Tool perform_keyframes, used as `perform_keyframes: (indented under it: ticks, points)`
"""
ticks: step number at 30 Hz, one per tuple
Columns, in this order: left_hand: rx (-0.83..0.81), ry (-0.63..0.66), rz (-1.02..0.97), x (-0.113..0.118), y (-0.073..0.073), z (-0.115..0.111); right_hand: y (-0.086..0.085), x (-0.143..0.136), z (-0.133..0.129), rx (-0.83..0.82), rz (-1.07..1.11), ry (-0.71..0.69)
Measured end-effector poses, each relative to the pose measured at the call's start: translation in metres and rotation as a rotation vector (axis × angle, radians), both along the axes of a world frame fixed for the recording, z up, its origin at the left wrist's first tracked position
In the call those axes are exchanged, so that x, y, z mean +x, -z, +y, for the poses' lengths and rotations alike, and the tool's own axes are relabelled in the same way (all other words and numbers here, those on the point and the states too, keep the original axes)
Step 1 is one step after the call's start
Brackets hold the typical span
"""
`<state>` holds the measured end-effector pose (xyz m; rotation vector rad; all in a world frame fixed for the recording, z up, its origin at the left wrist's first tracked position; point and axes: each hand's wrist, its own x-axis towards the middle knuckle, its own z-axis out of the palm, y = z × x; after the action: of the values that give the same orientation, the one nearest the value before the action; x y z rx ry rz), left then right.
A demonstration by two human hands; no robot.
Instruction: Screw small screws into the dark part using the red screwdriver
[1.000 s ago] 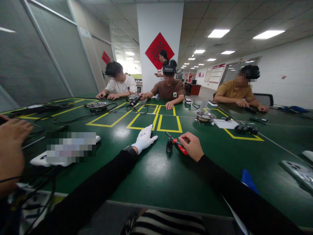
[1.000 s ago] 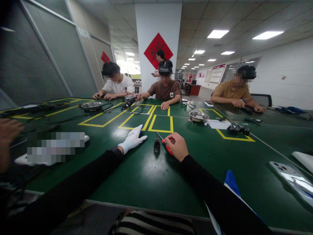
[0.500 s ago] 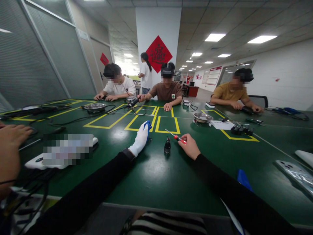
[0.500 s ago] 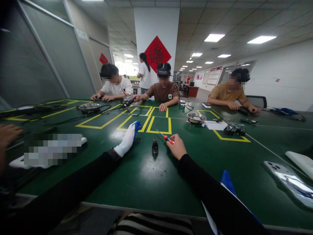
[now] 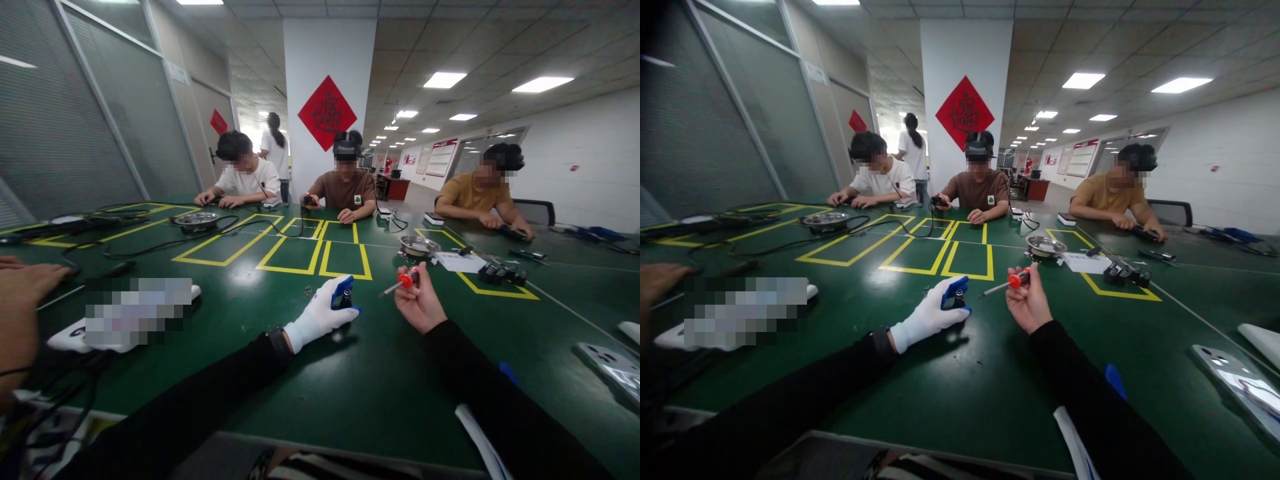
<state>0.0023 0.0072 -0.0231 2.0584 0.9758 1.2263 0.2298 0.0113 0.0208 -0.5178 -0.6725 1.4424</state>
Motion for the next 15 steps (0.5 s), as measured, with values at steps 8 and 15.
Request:
perform_keyframes:
  ticks: [8, 15]
  points:
    - [-0.075, 0.022, 0.086, 0.002, 0.001, 0.003, -0.012, -0.011, -0.019, 0.019, -0.174, -0.257]
    - [-0.074, 0.123, 0.170, 0.003, -0.003, -0.004, -0.010, -0.026, -0.027, 0.037, -0.233, -0.227]
